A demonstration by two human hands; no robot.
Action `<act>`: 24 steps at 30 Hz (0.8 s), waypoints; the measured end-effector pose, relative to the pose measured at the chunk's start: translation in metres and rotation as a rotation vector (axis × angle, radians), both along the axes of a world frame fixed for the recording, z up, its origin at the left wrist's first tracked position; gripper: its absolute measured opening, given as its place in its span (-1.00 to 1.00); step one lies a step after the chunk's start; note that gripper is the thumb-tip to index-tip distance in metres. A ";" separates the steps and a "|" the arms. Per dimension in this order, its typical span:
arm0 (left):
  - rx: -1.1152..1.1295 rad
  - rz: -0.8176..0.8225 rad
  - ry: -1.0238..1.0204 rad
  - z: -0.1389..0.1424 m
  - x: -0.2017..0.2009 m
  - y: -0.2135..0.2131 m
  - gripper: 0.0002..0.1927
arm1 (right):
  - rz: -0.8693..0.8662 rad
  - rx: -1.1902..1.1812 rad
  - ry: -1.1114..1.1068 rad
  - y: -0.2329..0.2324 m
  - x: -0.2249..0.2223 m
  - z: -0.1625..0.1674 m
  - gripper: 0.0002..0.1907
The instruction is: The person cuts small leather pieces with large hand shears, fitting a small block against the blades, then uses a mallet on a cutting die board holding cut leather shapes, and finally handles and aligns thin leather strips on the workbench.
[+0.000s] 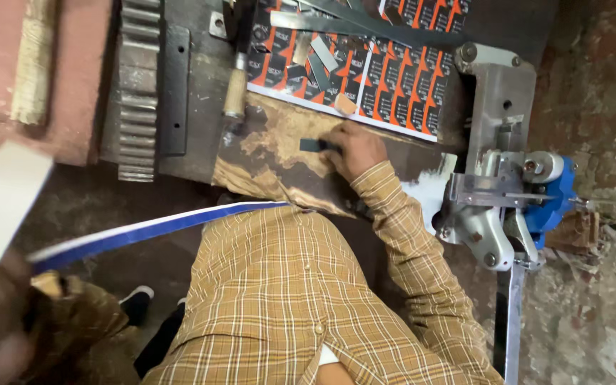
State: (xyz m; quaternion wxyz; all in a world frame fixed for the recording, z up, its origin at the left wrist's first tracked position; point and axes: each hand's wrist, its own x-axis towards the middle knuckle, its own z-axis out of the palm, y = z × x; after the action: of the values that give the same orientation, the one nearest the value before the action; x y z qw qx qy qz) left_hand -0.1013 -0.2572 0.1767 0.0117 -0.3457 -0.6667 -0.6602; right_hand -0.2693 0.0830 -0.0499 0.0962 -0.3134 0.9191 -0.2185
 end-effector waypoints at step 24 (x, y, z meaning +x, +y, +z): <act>-0.422 0.179 -0.104 -0.115 -0.128 0.149 -0.83 | -0.563 -1.528 -0.644 0.041 0.064 0.045 -0.71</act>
State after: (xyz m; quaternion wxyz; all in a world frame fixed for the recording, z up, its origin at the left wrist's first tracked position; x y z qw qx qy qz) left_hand -0.2291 -0.1086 0.0618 -0.0366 -0.2455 -0.8178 -0.5193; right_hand -0.2057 0.1243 -0.0044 0.0573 0.0235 0.4924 -0.8682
